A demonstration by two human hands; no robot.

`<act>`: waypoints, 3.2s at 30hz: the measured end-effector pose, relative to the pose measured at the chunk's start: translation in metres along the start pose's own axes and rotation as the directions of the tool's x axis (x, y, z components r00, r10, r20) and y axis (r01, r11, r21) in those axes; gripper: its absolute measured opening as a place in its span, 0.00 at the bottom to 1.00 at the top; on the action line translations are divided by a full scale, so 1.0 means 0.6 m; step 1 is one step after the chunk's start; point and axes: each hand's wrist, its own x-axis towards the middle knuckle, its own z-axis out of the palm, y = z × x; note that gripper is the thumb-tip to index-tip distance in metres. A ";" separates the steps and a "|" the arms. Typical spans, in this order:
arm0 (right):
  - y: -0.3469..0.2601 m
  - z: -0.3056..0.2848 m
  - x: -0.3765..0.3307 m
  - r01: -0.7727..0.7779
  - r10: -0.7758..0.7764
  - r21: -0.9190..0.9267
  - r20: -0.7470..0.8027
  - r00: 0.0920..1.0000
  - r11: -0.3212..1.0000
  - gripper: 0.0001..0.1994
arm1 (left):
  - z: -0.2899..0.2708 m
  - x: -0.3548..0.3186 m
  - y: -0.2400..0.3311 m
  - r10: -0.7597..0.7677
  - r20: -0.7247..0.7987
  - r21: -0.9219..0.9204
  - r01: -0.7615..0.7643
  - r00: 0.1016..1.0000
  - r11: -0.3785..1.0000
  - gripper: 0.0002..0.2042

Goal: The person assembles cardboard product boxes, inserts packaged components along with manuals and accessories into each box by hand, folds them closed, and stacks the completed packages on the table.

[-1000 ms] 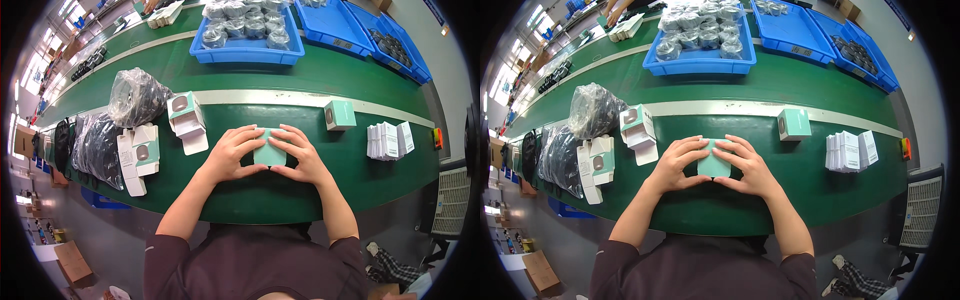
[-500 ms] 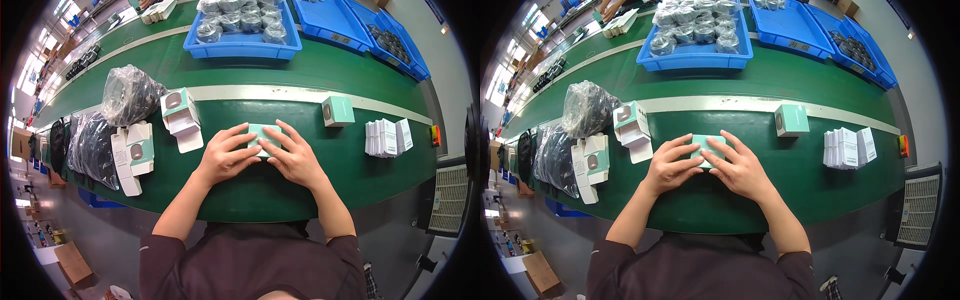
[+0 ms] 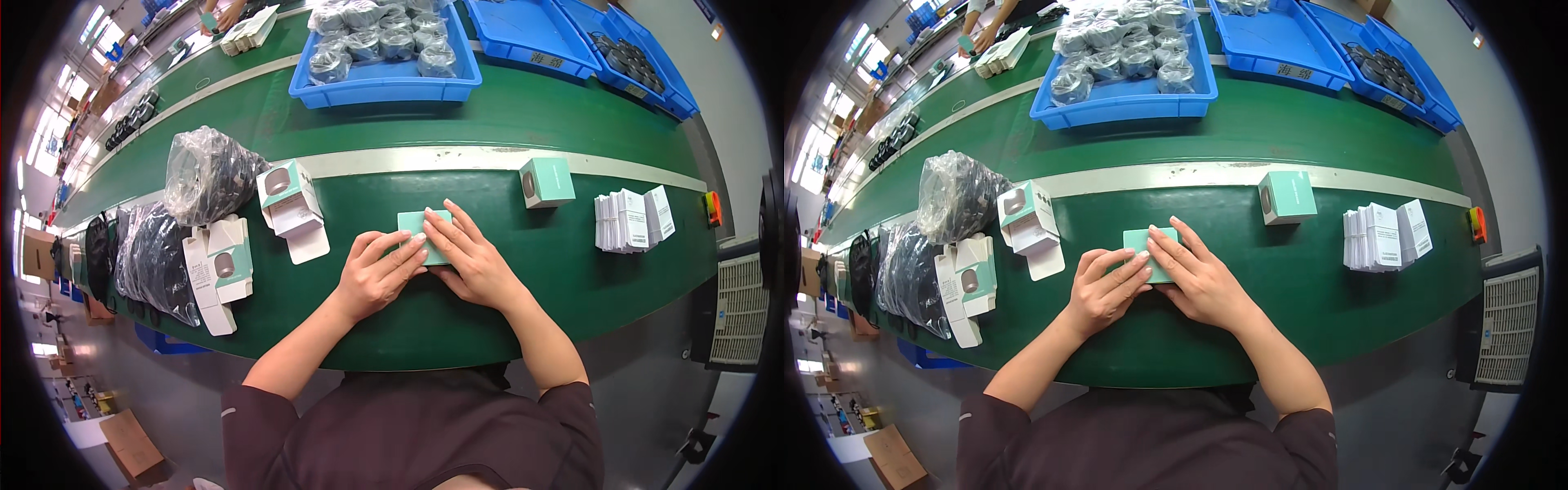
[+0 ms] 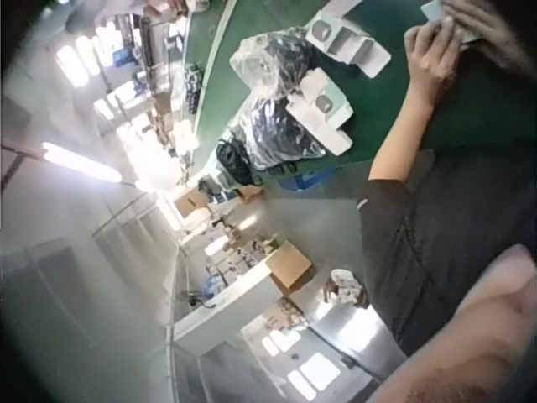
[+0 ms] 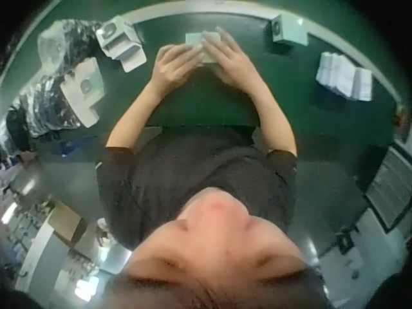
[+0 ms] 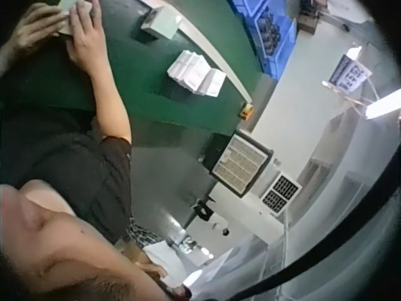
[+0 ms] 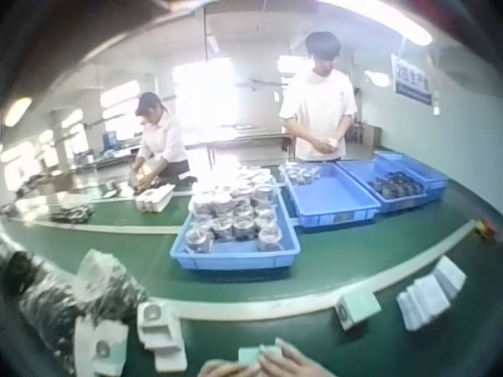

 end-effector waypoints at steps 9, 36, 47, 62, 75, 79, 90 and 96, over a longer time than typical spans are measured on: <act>0.020 0.001 -0.002 -0.059 0.102 0.247 -0.163 0.981 0.967 0.47 | 0.006 0.008 -0.014 -0.165 -0.026 -0.195 0.157 0.986 0.968 0.32; 0.005 -0.080 -0.147 -0.679 0.425 -0.440 -0.547 0.722 0.587 0.46 | 0.012 0.001 -0.028 -0.417 0.196 -0.294 0.459 0.888 0.838 0.25; 0.105 -0.136 -0.110 -0.389 0.335 -0.451 -0.198 0.921 0.803 0.43 | 0.010 -0.002 -0.025 -0.461 0.202 -0.321 0.503 0.864 0.803 0.19; 0.121 -0.151 -0.106 -0.382 0.299 -0.455 -0.247 0.922 0.804 0.40 | -0.210 0.006 -0.043 -0.391 -0.114 0.039 0.398 0.913 0.917 0.09; 0.122 -0.143 -0.107 -0.389 0.294 -0.477 -0.264 0.919 0.788 0.38 | -0.348 -0.196 -0.122 -0.939 -0.245 0.601 0.798 0.241 0.048 0.44; 0.114 -0.142 -0.105 -0.415 0.326 -0.460 -0.263 0.908 0.785 0.39 | -0.339 -0.203 -0.125 -0.913 -0.288 0.579 0.812 0.287 0.073 0.43; 0.084 -0.138 -0.095 -0.369 0.215 -0.504 -0.338 0.916 0.781 0.39 | -0.352 -0.197 -0.135 -0.923 -0.308 0.542 0.840 0.229 0.028 0.42; 0.010 -0.107 -0.034 -0.054 -0.076 -0.473 -0.250 0.965 0.879 0.27 | -0.347 -0.203 -0.137 -0.898 -0.326 0.607 0.793 0.295 0.040 0.43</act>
